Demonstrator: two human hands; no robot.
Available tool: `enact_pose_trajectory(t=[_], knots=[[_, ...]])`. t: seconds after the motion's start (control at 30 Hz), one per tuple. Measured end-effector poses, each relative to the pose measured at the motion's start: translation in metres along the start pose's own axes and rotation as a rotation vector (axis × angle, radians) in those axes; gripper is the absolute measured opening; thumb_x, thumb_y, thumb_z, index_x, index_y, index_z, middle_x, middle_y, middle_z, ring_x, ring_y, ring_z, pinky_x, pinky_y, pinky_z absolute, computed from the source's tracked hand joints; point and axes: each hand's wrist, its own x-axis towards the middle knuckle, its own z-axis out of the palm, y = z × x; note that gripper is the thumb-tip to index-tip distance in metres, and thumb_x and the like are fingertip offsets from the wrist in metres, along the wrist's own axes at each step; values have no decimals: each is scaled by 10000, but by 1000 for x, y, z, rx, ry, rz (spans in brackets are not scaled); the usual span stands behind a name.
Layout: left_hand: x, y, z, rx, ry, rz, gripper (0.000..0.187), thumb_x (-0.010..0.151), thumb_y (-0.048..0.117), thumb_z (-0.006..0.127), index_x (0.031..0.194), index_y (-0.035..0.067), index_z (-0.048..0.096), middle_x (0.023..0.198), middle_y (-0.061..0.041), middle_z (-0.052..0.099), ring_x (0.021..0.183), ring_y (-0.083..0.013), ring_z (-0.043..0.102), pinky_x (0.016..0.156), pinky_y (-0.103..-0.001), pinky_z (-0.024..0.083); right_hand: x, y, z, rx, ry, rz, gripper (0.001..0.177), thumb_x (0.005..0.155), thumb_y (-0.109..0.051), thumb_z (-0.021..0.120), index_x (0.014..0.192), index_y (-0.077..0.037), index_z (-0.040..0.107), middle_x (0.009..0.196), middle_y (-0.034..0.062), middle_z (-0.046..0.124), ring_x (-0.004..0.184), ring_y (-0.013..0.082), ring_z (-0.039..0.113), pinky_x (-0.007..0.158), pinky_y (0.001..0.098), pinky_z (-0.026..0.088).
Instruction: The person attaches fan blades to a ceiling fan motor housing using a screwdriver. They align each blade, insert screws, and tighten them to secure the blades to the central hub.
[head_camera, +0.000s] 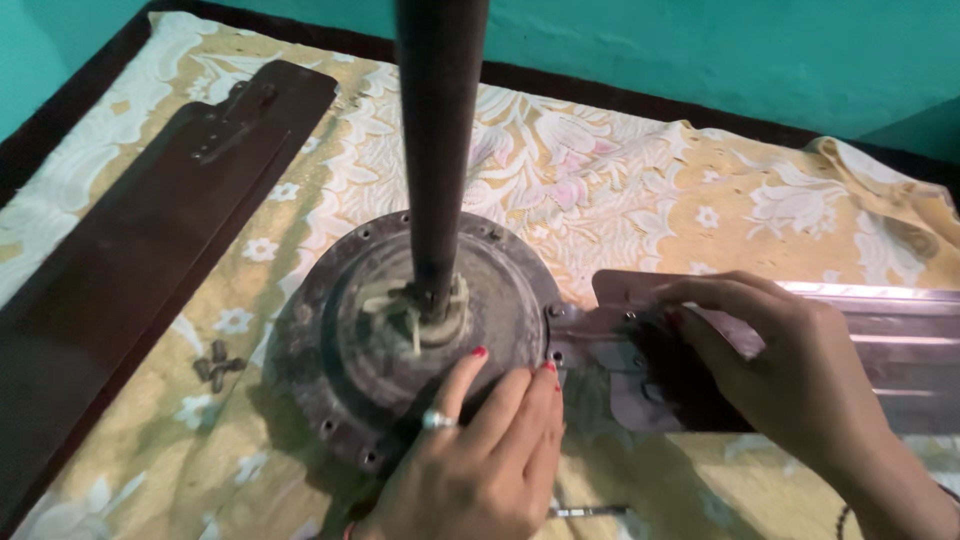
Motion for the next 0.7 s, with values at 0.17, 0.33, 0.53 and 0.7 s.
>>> enact_pose_trajectory(t=[0.17, 0.33, 0.53, 0.7], knots=[[-11, 7, 20, -56, 44, -125, 168, 979, 202, 721, 1035, 46, 750, 1205, -87, 698, 1190, -197, 629, 1121, -755, 371, -39, 13, 22, -213, 49, -22, 278, 927, -154, 718, 1194, -105, 658, 1053, 99, 787, 961, 237, 776, 801, 360, 589], [-16, 9, 32, 46, 40, -195, 291, 967, 299, 694, 1125, 69, 777, 1283, -30, 700, 1301, -154, 590, 1096, -763, 328, -75, 26, 58, -341, 172, -243, 233, 918, -202, 674, 1139, -190, 604, 1167, 35, 747, 1130, 195, 720, 1041, 401, 547], [-21, 8, 35, 69, 7, -202, 287, 954, 330, 646, 1087, 115, 782, 1252, 6, 701, 1321, -134, 568, 1083, -740, 315, -80, 56, 55, -380, 101, -436, 449, 883, -328, 649, 1312, -207, 596, 1265, -29, 713, 1247, 192, 637, 1044, 374, 526], [-17, 15, 50, 91, 109, -262, 164, 1081, 260, 662, 1213, 168, 694, 1202, 44, 735, 1299, -104, 608, 1144, -724, 359, -82, 62, 53, -361, 97, -519, 419, 945, -302, 608, 1347, -186, 582, 1286, -21, 709, 1250, 192, 640, 1033, 379, 546]])
